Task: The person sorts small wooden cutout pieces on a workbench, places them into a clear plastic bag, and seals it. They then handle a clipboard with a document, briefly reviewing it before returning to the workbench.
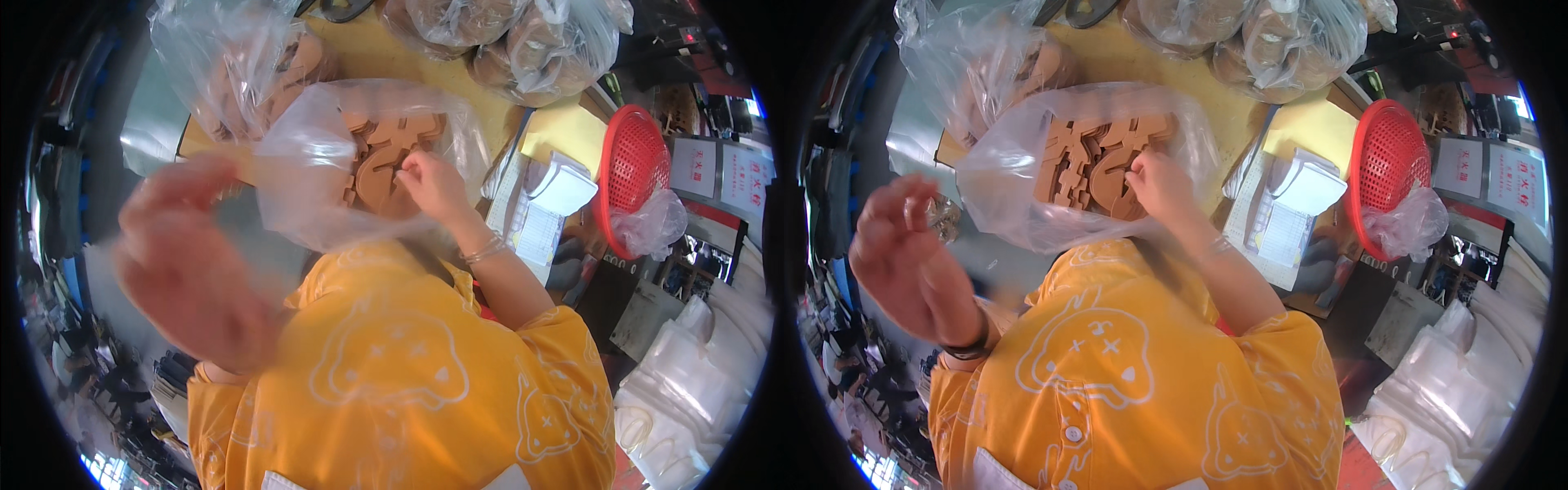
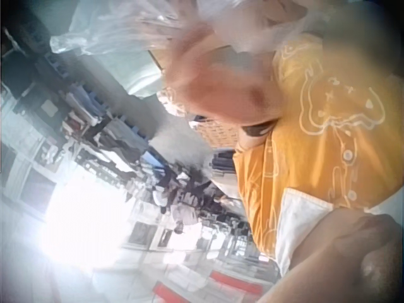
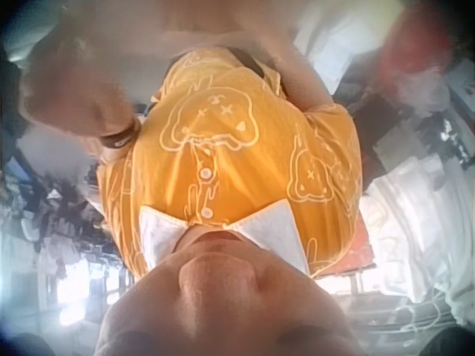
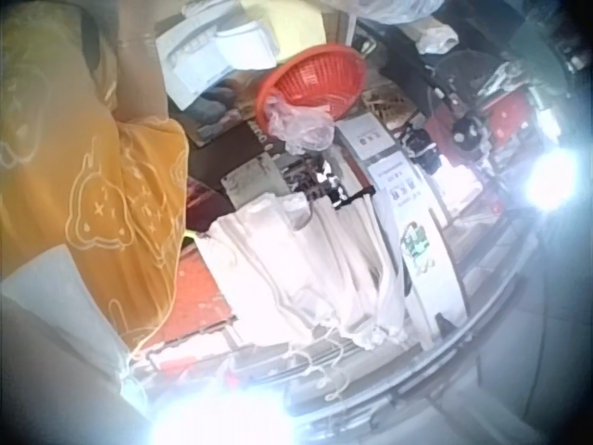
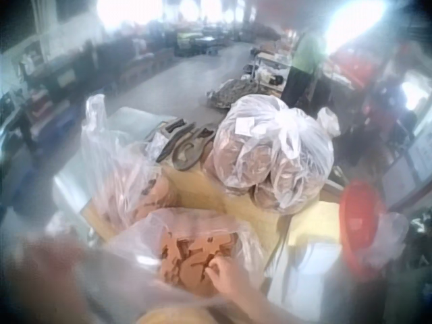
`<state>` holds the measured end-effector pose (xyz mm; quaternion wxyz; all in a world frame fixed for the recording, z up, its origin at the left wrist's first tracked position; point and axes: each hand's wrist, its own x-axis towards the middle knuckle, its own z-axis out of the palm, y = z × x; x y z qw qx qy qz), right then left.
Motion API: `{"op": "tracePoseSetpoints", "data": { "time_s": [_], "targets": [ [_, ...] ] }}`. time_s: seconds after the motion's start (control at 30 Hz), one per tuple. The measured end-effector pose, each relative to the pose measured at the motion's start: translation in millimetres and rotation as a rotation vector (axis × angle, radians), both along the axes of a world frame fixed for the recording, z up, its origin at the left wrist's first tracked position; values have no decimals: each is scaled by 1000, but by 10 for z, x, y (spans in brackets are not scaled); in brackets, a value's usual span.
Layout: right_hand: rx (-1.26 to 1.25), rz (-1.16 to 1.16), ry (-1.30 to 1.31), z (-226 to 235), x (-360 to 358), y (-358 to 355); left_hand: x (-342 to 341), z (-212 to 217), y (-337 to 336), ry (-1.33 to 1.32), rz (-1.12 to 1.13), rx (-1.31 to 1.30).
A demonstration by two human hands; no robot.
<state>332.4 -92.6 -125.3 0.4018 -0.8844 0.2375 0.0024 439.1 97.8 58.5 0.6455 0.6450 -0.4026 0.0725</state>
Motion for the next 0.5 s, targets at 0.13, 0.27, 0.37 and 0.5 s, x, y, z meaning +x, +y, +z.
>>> {"op": "tracePoseSetpoints", "data": {
  "time_s": [0.13, 0.27, 0.37, 0.5],
  "targets": [
    [-200, 90, 93, -64, 96, 108, -63, -517, -455, 4, -364, 697],
    [-233, 97, 178, -83, 123, 125, 103, -1458, -405, 116, -290, 1026],
    [-167, 82, 202, -66, 171, 122, 14, -1912, -274, 22, -324, 1070],
    [-164, 134, 222, -139, 248, 94, -4, -2082, -229, 131, -272, 1075]
  ]
}}
